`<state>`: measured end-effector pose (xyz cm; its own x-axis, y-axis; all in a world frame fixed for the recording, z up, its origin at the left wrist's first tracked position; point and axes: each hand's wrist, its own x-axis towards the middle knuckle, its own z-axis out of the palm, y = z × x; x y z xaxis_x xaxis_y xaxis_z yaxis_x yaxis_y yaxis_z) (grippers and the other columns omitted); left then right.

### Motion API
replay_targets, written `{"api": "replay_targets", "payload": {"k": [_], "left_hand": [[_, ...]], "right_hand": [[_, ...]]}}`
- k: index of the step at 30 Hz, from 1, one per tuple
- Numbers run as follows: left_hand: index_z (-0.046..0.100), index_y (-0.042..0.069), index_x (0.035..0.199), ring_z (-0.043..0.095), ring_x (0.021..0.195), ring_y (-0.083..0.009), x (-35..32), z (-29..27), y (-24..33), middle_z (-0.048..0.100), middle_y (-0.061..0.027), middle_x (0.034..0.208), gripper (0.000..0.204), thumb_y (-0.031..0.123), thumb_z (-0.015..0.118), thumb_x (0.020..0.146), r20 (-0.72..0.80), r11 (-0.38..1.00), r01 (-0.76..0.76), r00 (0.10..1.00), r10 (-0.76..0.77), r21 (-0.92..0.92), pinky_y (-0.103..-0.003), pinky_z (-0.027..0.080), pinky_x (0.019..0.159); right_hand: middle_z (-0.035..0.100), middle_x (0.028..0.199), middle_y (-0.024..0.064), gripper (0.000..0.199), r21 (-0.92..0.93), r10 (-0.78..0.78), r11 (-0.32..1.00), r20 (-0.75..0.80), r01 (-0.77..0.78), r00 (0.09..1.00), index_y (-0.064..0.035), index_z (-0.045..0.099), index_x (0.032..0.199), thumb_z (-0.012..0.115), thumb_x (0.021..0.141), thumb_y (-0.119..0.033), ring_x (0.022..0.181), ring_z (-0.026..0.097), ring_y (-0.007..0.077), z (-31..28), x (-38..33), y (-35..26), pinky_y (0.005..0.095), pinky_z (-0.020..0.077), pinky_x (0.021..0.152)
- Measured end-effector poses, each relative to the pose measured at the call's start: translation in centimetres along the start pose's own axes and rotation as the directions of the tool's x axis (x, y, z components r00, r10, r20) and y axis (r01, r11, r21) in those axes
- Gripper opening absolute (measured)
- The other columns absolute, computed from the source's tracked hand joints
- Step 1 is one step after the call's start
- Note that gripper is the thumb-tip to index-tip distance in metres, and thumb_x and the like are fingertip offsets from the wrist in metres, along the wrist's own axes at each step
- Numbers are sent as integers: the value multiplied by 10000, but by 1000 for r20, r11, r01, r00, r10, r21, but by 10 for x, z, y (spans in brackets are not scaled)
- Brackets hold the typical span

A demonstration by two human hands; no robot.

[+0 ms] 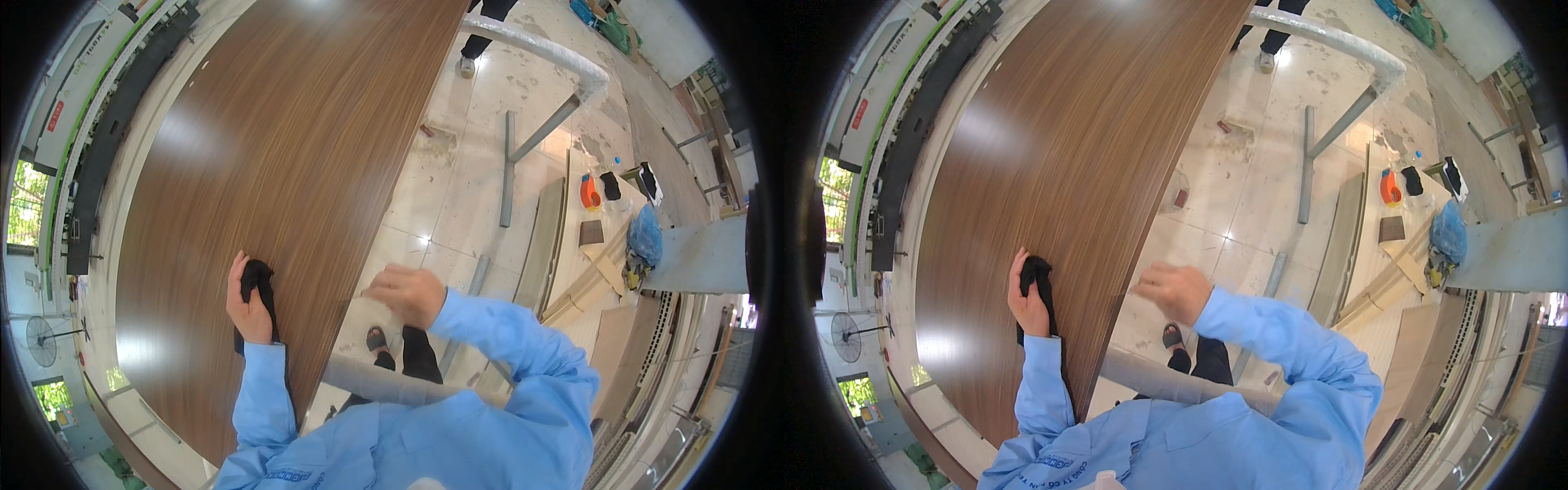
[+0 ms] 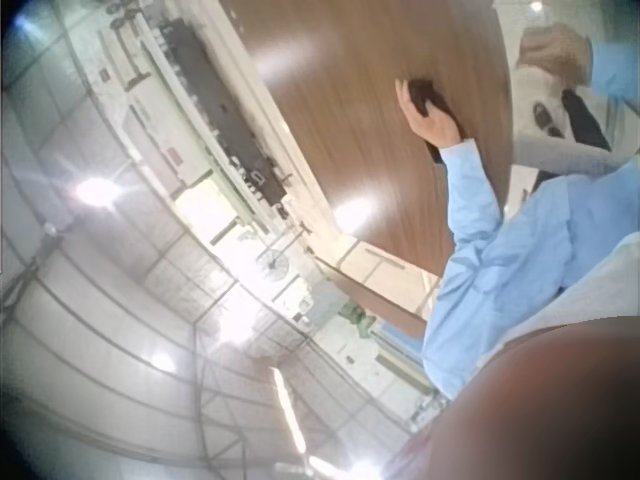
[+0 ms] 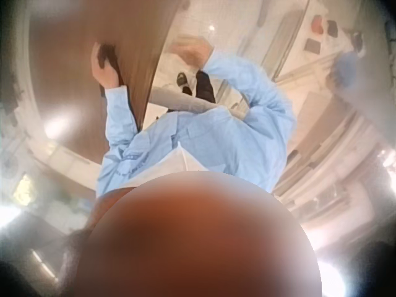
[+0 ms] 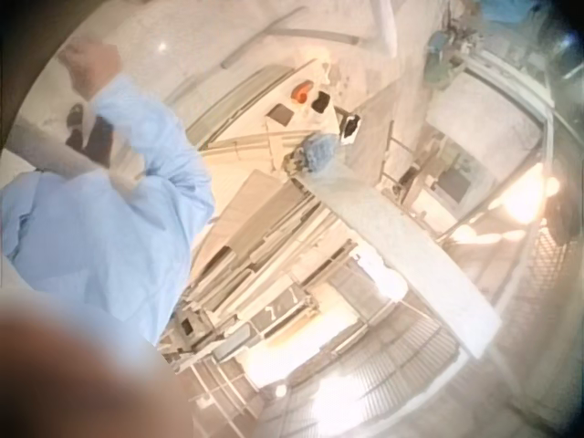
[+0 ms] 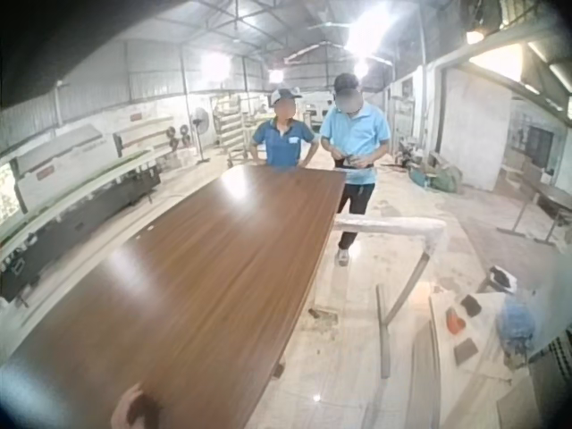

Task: The person scrapes the surface of a large wooden tabletop with a small metal tool while holding a black cloth in the other hand. The person moves along the edge of the table, repeatedly scraping and wiping the surface.

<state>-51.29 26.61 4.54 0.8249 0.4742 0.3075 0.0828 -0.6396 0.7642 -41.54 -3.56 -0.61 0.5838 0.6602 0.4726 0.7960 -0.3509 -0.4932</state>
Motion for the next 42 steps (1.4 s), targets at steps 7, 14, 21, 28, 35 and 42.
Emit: {"api": "replay_targets", "payload": {"k": [7, 14, 21, 28, 35, 42], "left_hand": [[632, -14, 1296, 555, 1363, -321, 1, 0, 3, 604, -192, 1446, 505, -135, 446, 842, 41, 996, -46, 998, 43, 74, -391, 364, 1183], [629, -24, 1302, 543, 1371, -319, 2, 0, 4, 601, -181, 1450, 519, -132, 437, 832, 54, 995, -34, 998, 29, 96, -397, 362, 1186], [614, -18, 1341, 543, 1369, -314, 6, 9, 2, 598, -179, 1449, 516, -106, 430, 867, 75, 992, -45, 997, 36, 119, -393, 374, 1177], [540, -5, 1458, 490, 1424, -317, 17, 13, 4, 542, -203, 1506, 515, -54, 440, 955, 114, 996, 61, 991, -68, 62, -387, 343, 1198], [232, -78, 1597, 174, 1558, -494, -52, 31, 74, 225, -306, 1668, 774, 102, 575, 926, 651, 839, -436, 747, 136, 326, -593, 93, 1260], [160, -65, 1612, 136, 1569, -473, 87, 199, 102, 145, -295, 1686, 873, 104, 633, 897, 651, 700, -661, 661, 373, 270, -621, 130, 1250]], "right_hand": [[728, 912, 120, 123, 10, 313, 896, -722, -444, 617, -118, 764, 967, 678, 880, -107, 885, 696, 359, -32, 110, 190, 455, 557, 770], [705, 939, 76, 205, -77, 183, 943, -689, -322, 701, -154, 725, 1051, 663, 873, -73, 890, 677, 305, 10, 87, 163, 437, 564, 686], [724, 944, 72, 199, 108, -16, 990, -553, 91, 833, -107, 751, 1069, 668, 893, -72, 827, 694, 266, 37, 9, 23, 389, 572, 684], [660, 823, 127, 89, 187, 353, 916, -796, -355, 492, -94, 723, 968, 707, 887, -61, 726, 636, 342, 11, 102, 164, 418, 500, 617], [719, 909, 77, 200, 360, 244, 929, -417, -88, 875, -98, 753, 962, 701, 812, 24, 780, 701, 257, 32, -34, -6, 363, 589, 659], [705, 916, 110, 174, 679, 795, 574, -325, -458, 513, -12, 715, 996, 716, 867, 106, 781, 689, 165, 1, -77, 42, 270, 543, 650]]}}
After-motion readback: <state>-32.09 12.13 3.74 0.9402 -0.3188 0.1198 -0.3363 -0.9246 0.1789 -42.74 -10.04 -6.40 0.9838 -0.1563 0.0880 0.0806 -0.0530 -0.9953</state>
